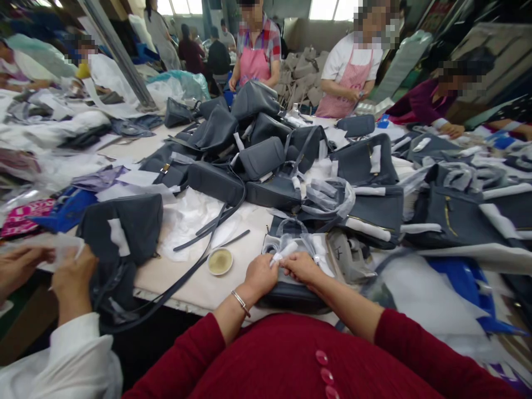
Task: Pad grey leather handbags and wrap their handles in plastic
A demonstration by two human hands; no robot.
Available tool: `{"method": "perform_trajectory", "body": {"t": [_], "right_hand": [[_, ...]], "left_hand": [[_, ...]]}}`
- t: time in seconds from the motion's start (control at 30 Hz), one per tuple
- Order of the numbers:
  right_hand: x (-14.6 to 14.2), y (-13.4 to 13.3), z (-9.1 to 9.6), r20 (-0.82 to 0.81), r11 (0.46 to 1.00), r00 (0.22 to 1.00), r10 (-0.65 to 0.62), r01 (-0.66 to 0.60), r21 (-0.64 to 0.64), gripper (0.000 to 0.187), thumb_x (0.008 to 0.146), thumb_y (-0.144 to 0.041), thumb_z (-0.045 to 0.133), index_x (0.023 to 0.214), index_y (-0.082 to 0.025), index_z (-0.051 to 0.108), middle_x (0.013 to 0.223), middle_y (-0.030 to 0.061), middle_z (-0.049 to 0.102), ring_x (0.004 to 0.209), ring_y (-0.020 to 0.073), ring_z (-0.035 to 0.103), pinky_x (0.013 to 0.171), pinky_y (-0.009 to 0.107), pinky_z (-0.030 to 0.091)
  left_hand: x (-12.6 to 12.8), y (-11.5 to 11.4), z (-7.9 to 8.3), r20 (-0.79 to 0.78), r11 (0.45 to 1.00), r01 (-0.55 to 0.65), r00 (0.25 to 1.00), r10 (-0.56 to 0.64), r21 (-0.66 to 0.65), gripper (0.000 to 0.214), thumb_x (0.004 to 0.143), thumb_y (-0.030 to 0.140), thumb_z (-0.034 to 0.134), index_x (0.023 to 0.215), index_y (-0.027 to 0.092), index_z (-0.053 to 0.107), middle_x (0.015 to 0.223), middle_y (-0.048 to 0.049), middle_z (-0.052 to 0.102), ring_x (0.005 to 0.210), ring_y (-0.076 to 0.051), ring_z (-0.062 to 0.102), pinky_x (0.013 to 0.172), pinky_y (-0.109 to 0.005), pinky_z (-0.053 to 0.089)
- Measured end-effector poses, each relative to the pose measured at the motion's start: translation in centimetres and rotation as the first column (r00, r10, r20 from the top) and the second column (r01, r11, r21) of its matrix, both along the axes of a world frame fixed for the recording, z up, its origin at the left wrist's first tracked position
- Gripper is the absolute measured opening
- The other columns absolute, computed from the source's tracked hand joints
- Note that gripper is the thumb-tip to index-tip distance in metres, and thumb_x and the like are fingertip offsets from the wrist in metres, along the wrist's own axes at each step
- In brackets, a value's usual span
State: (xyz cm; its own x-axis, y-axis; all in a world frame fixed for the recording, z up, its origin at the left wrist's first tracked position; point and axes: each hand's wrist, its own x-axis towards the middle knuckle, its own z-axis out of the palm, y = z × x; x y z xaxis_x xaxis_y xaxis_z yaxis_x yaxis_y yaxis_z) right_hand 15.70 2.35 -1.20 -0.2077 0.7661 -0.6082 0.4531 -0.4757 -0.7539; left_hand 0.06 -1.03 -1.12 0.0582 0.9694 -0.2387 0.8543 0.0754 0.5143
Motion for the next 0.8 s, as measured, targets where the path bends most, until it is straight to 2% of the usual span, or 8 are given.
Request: {"method": "perform_trajectory", "body": {"t": [0.2, 0.4, 0.5, 0.63, 0.73, 0.8], "right_hand": [[-0.5, 0.1, -0.3, -0.023, 0.995, 0.998, -0.064, 0.062, -0.074, 0.028, 0.083, -0.035, 0.057, 0.064, -0.014, 0.058, 0.05, -0.0024, 0.055, 0.033, 0.0037, 0.035, 0.031, 0.017, 0.02], [-1.2, 0.8, -0.5, -0.02, 0.971, 0.992, -0.121, 0.114, -0.21, 0.033, 0.084, -0.041, 0.058, 0.065, -0.016, 0.055, 0.048, -0.004, 0.05, 0.033, 0.0033, 0.034, 0.029, 0.016, 0.019], [-1.1, 1.0, -0.7, -0.03, 0.968, 0.993, -0.114, 0.104, -0.227, 0.031, 0.082, -0.039, 0.062, 0.064, -0.016, 0.053, 0.047, -0.0046, 0.049, 0.033, 0.0034, 0.034, 0.029, 0.016, 0.019], [-0.4, 0.8, -1.5, -0.09, 0.974, 0.989, -0.118, 0.098, -0.205, 0.024, 0.081, -0.029, 0.064, 0.065, -0.015, 0.053, 0.051, -0.0041, 0.053, 0.034, 0.0033, 0.035, 0.032, 0.017, 0.022], [0.0, 0.7, -2.0, -0.061, 0.994, 0.996, -0.062, 0.057, -0.089, 0.022, 0.081, -0.028, 0.063, 0.065, -0.015, 0.056, 0.048, -0.0045, 0.052, 0.034, 0.0046, 0.037, 0.034, 0.018, 0.024], [0.2, 0.7, -2.1, -0.02, 1.0, 1.0, -0.003, 0.003, 0.012, 0.022, 0.082, -0.028, 0.06, 0.064, -0.015, 0.059, 0.042, -0.0059, 0.046, 0.033, 0.0059, 0.036, 0.036, 0.019, 0.023]], "left_hand": [[0.1, 0.2, 0.2, 0.025, 1.0, 0.009, 1.0, -0.009, -0.01, 0.031, 0.092, 0.037, 0.043, 0.095, 0.019, 0.068, 0.095, -0.0108, 0.07, 0.087, -0.022, 0.064, 0.074, -0.029, 0.042], [0.1, 0.3, 0.3, 0.042, 0.999, -0.021, 0.999, 0.022, -0.035, 0.03, 0.091, 0.036, 0.045, 0.093, 0.018, 0.069, 0.096, -0.012, 0.07, 0.091, -0.024, 0.063, 0.078, -0.03, 0.042], [-0.1, 0.5, 0.1, 0.068, 0.998, -0.034, 0.997, 0.038, -0.055, 0.028, 0.09, 0.035, 0.047, 0.095, 0.018, 0.069, 0.097, -0.0121, 0.07, 0.093, -0.024, 0.062, 0.08, -0.03, 0.041], [-0.4, 0.9, -0.5, 0.15, 0.998, -0.027, 0.988, 0.036, -0.062, 0.029, 0.089, 0.035, 0.047, 0.092, 0.017, 0.071, 0.091, -0.0107, 0.071, 0.085, -0.022, 0.063, 0.074, -0.029, 0.041], [-0.7, 1.3, -1.2, 0.251, 0.995, -0.04, 0.966, 0.061, -0.087, 0.029, 0.087, 0.034, 0.048, 0.089, 0.016, 0.071, 0.085, -0.0085, 0.071, 0.079, -0.02, 0.062, 0.068, -0.028, 0.04], [-1.0, 1.6, -1.4, 0.342, 0.986, -0.047, 0.934, 0.101, -0.16, 0.03, 0.086, 0.035, 0.049, 0.087, 0.015, 0.071, 0.075, -0.0057, 0.069, 0.069, -0.018, 0.06, 0.062, -0.026, 0.039]]}}
